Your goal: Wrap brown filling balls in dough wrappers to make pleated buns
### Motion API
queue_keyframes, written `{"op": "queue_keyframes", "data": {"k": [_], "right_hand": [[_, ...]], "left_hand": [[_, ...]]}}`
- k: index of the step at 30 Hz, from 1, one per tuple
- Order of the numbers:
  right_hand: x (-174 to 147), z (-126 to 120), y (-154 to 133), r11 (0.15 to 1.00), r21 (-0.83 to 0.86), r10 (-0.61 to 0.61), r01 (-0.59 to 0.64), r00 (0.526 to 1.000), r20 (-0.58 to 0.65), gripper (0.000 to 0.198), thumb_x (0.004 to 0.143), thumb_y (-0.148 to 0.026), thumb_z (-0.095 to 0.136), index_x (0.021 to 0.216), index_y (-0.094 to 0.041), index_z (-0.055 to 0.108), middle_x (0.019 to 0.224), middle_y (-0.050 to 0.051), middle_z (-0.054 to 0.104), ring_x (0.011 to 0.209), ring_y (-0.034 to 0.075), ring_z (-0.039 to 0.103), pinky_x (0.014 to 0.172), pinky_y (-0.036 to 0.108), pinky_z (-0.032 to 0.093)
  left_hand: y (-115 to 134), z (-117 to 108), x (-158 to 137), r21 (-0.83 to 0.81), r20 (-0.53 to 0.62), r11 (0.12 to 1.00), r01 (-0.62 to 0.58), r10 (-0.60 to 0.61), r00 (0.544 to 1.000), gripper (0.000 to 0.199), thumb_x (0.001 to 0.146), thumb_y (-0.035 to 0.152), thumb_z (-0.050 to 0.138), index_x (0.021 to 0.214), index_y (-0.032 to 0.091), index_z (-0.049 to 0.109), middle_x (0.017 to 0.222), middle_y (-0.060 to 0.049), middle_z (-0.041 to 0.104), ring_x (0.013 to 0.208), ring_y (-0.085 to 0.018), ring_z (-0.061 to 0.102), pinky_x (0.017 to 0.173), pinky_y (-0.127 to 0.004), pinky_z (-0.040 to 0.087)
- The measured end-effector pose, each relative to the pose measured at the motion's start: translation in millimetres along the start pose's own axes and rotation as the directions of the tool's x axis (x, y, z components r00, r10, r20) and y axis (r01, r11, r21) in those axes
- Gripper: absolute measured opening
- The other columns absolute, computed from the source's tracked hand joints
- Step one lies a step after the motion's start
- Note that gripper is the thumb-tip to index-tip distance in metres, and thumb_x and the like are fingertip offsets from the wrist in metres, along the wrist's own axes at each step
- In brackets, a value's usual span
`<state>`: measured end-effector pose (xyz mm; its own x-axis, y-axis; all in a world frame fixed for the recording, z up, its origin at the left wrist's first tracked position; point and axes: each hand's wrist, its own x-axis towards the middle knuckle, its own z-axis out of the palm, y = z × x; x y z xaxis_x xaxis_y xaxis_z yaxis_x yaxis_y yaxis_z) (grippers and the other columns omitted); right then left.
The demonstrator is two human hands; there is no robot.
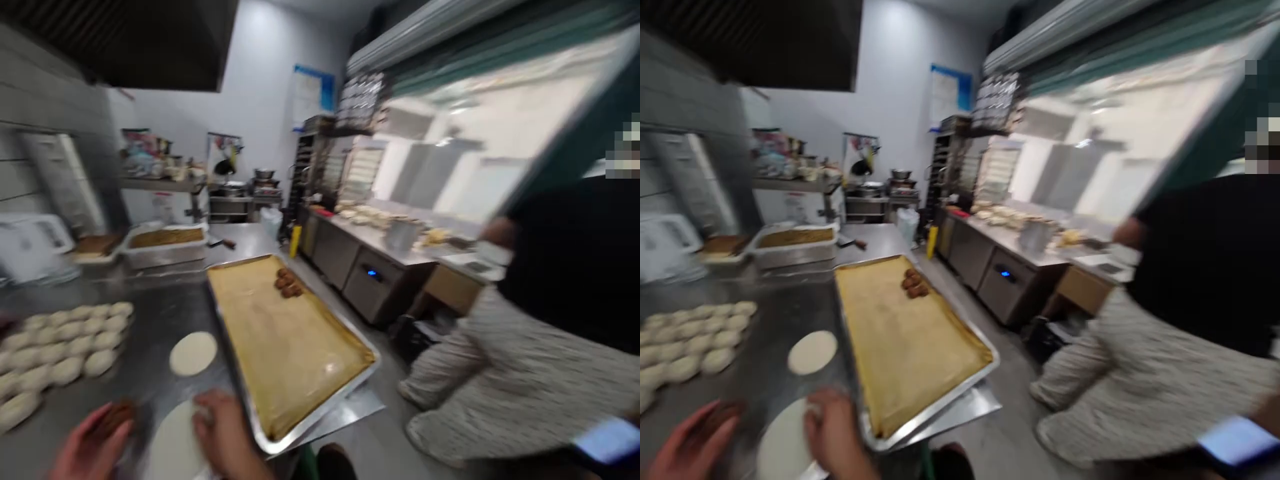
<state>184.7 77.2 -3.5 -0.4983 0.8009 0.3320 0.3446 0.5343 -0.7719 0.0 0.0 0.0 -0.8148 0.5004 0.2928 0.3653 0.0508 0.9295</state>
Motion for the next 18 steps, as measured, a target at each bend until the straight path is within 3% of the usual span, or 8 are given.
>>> {"op": "queue_keyframes", "data": {"k": [2,3,6,8,10,15,18], "right_hand": [[7.5,19.9,18.8,0.997,0.068,0.044,-0.046,0.999,0.023,0.016,0.098,-0.019,0.06,0.106,-0.017,0.073,0.102,0.009,0.075,0.096,0.022,0.071,0.089,0.042,0.058],[9.8,26.7,25.5,0.994,0.088,0.059,-0.062,0.998,0.031,0.019,0.096,-0.016,0.058,0.106,-0.017,0.074,0.102,0.01,0.075,0.099,0.024,0.07,0.091,0.042,0.057],[12.5,33.9,34.1,0.988,0.11,0.103,-0.105,0.994,0.028,0.023,0.096,-0.017,0.054,0.106,-0.019,0.075,0.102,0.011,0.076,0.099,0.026,0.07,0.092,0.042,0.055],[13.6,33.2,33.8,0.986,0.105,0.127,-0.129,0.992,0.017,0.024,0.096,-0.02,0.054,0.108,-0.018,0.075,0.102,0.012,0.077,0.099,0.027,0.07,0.093,0.042,0.055],[15.0,32.5,32.4,0.984,0.099,0.148,-0.148,0.989,0.01,0.024,0.096,-0.021,0.055,0.11,-0.018,0.075,0.104,0.012,0.077,0.1,0.027,0.071,0.093,0.042,0.055],[16.5,32.6,31.4,0.979,0.106,0.174,-0.175,0.985,0.021,0.026,0.098,-0.022,0.052,0.111,-0.02,0.075,0.106,0.011,0.078,0.1,0.027,0.072,0.092,0.04,0.055],[17.3,31.7,31.4,0.975,0.118,0.188,-0.189,0.982,0.025,0.026,0.098,-0.022,0.052,0.11,-0.02,0.075,0.107,0.011,0.078,0.101,0.027,0.072,0.092,0.04,0.055]], "left_hand": [[-23.0,-28.4,-2.5,0.1,0.047,0.992,-0.082,0.077,0.996,0.054,0.079,0.066,0.073,0.11,0.021,0.07,0.114,-0.006,0.069,0.104,-0.026,0.069,0.09,-0.042,0.062],[-30.6,-35.8,-6.4,0.165,0.11,0.97,-0.179,0.162,0.981,0.052,0.078,0.063,0.075,0.11,0.023,0.07,0.119,-0.007,0.068,0.11,-0.027,0.068,0.094,-0.042,0.061],[-40.9,-36.5,-23.0,0.258,0.328,0.834,-0.488,0.4,0.856,0.041,0.086,0.044,0.073,0.123,0.026,0.066,0.127,-0.008,0.065,0.116,-0.025,0.067,0.096,-0.037,0.061],[-41.8,-26.7,-32.5,0.229,0.418,0.772,-0.593,0.472,0.776,0.044,0.09,0.035,0.07,0.132,0.026,0.06,0.127,-0.008,0.066,0.115,-0.022,0.068,0.095,-0.034,0.062],[-42.3,-14.8,-37.8,0.204,0.46,0.76,-0.617,0.482,0.745,0.048,0.092,0.032,0.067,0.138,0.024,0.054,0.128,-0.01,0.066,0.118,-0.023,0.068,0.097,-0.035,0.062],[-50.5,9.0,-38.5,0.168,0.538,0.78,-0.603,0.44,0.719,0.044,0.094,0.028,0.063,0.137,0.023,0.054,0.132,-0.012,0.065,0.124,-0.024,0.065,0.102,-0.039,0.06],[-59.7,16.7,-36.4,0.166,0.525,0.769,-0.618,0.462,0.715,0.044,0.093,0.026,0.063,0.136,0.022,0.054,0.131,-0.013,0.065,0.123,-0.025,0.066,0.101,-0.04,0.061]]}}
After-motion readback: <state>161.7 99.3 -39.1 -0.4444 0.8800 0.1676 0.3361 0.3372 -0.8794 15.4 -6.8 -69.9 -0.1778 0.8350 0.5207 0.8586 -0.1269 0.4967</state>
